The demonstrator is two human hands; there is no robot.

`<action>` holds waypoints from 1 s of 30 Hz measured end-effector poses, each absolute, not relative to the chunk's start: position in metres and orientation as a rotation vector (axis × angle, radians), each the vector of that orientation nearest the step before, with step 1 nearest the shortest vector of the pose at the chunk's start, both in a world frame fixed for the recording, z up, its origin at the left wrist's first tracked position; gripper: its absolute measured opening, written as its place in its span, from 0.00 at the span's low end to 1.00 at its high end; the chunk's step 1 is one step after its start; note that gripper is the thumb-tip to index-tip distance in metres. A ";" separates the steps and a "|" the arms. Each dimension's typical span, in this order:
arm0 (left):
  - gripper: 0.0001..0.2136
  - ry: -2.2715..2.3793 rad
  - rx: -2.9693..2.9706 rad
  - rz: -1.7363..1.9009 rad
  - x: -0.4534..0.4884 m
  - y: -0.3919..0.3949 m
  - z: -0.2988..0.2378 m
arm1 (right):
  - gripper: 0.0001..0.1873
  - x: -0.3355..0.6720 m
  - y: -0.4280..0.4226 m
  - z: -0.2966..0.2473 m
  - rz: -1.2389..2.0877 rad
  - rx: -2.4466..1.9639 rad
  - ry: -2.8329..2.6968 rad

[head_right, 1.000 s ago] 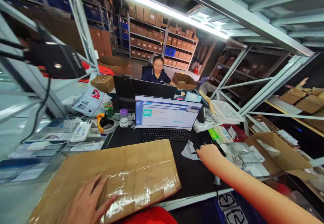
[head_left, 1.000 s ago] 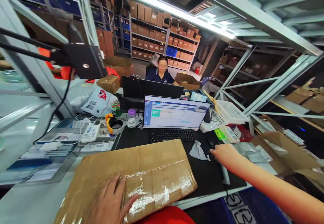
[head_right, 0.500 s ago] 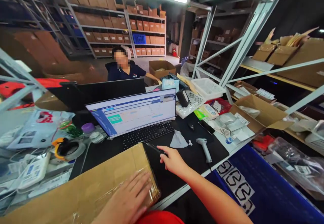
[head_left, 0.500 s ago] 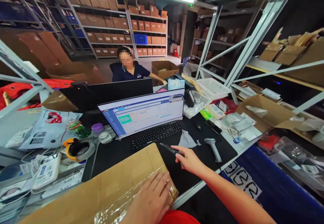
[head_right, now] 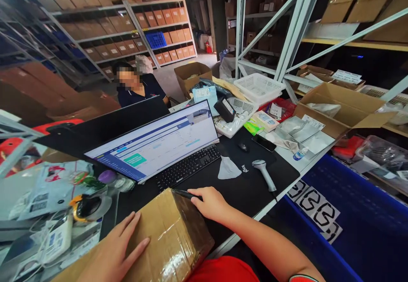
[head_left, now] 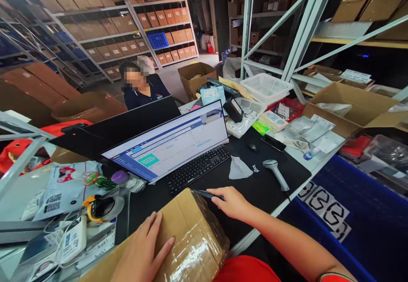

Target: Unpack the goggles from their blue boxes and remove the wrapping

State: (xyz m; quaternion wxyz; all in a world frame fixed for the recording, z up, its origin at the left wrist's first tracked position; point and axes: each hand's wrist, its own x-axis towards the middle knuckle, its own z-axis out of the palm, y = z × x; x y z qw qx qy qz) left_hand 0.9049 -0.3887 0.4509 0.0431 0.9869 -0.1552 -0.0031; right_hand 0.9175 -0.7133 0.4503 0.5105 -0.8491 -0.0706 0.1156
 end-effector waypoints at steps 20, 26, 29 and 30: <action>0.25 -1.037 2.873 0.069 0.951 -0.423 0.481 | 0.24 0.831 -0.752 0.457 0.399 -2.180 -0.356; 0.31 -1.598 2.640 -0.250 0.966 -0.473 0.509 | 0.22 0.795 -0.758 0.460 0.398 -2.187 -0.347; 0.21 -1.697 2.536 -0.445 0.967 -0.487 0.521 | 0.19 0.781 -0.762 0.462 0.410 -2.159 -0.335; 0.19 -1.703 2.511 -0.500 0.967 -0.491 0.524 | 0.19 0.777 -0.762 0.462 0.408 -2.145 -0.328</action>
